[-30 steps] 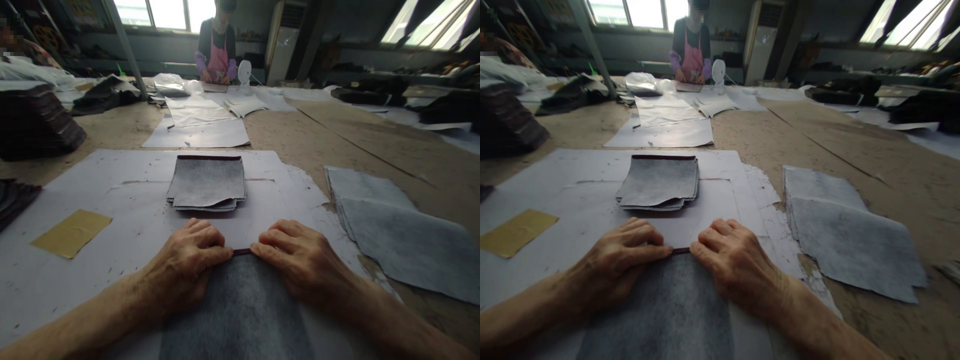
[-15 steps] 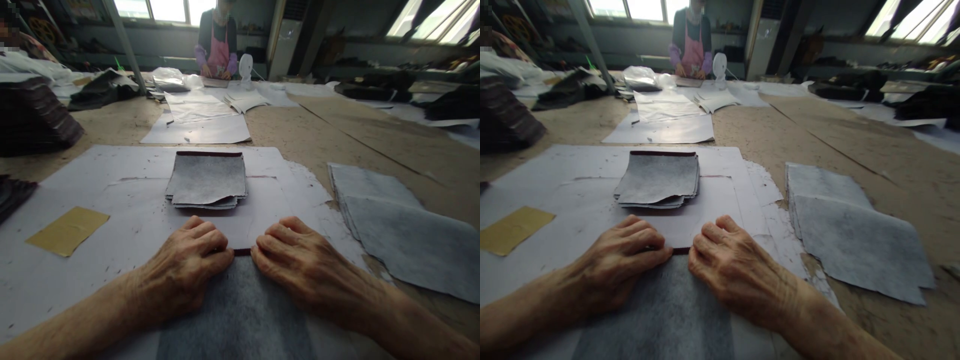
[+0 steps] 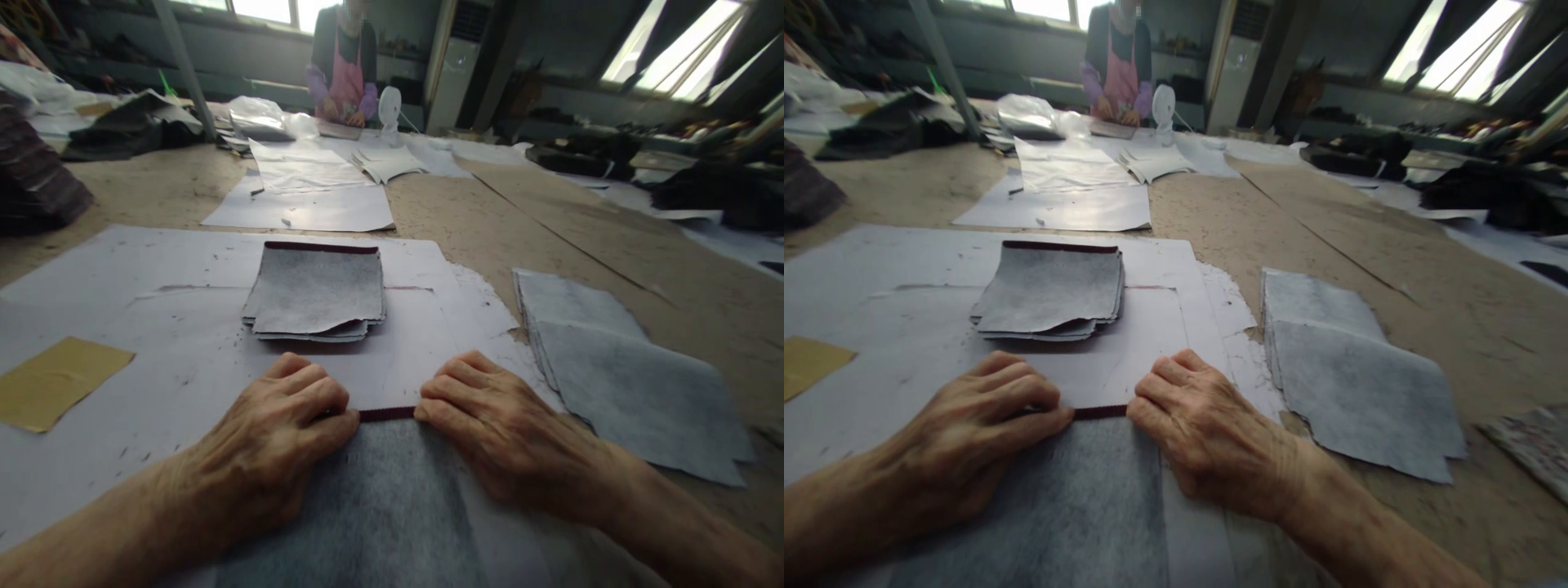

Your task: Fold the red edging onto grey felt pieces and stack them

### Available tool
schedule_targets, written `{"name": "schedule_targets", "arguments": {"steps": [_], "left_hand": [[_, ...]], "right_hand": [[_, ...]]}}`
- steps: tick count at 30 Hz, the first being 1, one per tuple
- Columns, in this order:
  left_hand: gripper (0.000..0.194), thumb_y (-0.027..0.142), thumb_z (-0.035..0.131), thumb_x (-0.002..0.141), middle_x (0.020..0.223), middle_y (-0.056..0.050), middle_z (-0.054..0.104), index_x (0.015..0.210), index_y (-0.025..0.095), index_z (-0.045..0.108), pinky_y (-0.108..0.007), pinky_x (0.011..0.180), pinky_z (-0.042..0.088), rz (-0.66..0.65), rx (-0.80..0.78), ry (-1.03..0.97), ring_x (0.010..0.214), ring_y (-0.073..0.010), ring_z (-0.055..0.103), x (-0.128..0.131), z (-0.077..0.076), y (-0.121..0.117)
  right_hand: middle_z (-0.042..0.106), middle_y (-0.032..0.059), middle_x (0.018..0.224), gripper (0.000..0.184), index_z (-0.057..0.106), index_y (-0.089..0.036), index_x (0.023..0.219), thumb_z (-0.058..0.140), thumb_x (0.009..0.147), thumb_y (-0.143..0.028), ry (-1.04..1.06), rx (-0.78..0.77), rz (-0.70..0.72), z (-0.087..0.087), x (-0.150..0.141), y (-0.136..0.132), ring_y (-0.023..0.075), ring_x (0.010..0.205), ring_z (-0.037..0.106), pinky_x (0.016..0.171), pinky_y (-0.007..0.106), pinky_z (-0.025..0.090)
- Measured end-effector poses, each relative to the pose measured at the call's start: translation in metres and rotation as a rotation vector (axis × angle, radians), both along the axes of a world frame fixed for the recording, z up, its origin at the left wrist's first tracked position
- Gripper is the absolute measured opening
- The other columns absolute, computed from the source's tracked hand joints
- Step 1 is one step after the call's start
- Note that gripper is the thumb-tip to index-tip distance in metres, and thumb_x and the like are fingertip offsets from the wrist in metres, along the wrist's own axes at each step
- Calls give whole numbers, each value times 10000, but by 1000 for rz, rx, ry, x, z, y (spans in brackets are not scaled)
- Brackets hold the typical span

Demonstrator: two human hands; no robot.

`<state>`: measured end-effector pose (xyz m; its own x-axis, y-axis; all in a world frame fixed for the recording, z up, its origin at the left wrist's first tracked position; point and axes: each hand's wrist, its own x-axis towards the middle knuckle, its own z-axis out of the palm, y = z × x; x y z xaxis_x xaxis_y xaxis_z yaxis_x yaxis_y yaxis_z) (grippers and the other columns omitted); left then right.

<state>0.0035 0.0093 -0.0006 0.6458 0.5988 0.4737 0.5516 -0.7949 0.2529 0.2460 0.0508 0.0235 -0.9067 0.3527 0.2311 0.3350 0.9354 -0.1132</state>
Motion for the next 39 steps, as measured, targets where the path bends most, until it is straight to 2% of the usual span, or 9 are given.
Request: {"name": "schedule_targets", "arguments": {"steps": [5,12,18,29,33,39], "left_hand": [[327,-28,356,755,815,-47,567,939,146,563,-335,692,367,-11,21,-22,718,-147,489,1,-1,1],[336,-27,356,755,847,-49,572,952,159,555,-347,706,375,-8,17,-11,744,-152,501,1,-1,1],[320,-2,362,766,848,-43,570,941,164,573,-344,734,378,13,18,8,744,-148,513,0,-3,0],[328,-8,353,780,859,-40,568,960,175,558,-337,747,357,13,5,19,747,-144,492,1,-3,1],[322,-2,362,780,858,-36,567,959,181,556,-335,753,360,18,-6,23,750,-143,493,1,-3,1],[326,-12,351,787,862,-38,568,958,175,556,-338,747,358,12,5,25,751,-145,495,1,-2,0]], "right_hand": [[529,64,776,208,570,-113,866,379,819,-46,45,-38,-66,-5,3,0,161,726,434,702,334,367],[534,57,787,201,563,-120,889,400,807,-36,53,-46,-57,-7,5,-1,160,737,446,709,328,370],[542,67,823,129,543,-129,914,435,844,-120,107,-63,-151,-11,6,-3,176,788,481,716,329,387],[559,70,862,190,549,-134,963,412,849,-71,140,-101,-104,-14,11,-3,169,813,485,746,336,405],[578,77,932,237,538,-124,1004,387,844,-35,163,-77,-68,-14,15,-4,169,857,487,771,340,419],[585,72,962,255,551,-127,1036,379,863,-52,114,-50,-88,-14,18,-7,178,885,481,779,346,433]]}}
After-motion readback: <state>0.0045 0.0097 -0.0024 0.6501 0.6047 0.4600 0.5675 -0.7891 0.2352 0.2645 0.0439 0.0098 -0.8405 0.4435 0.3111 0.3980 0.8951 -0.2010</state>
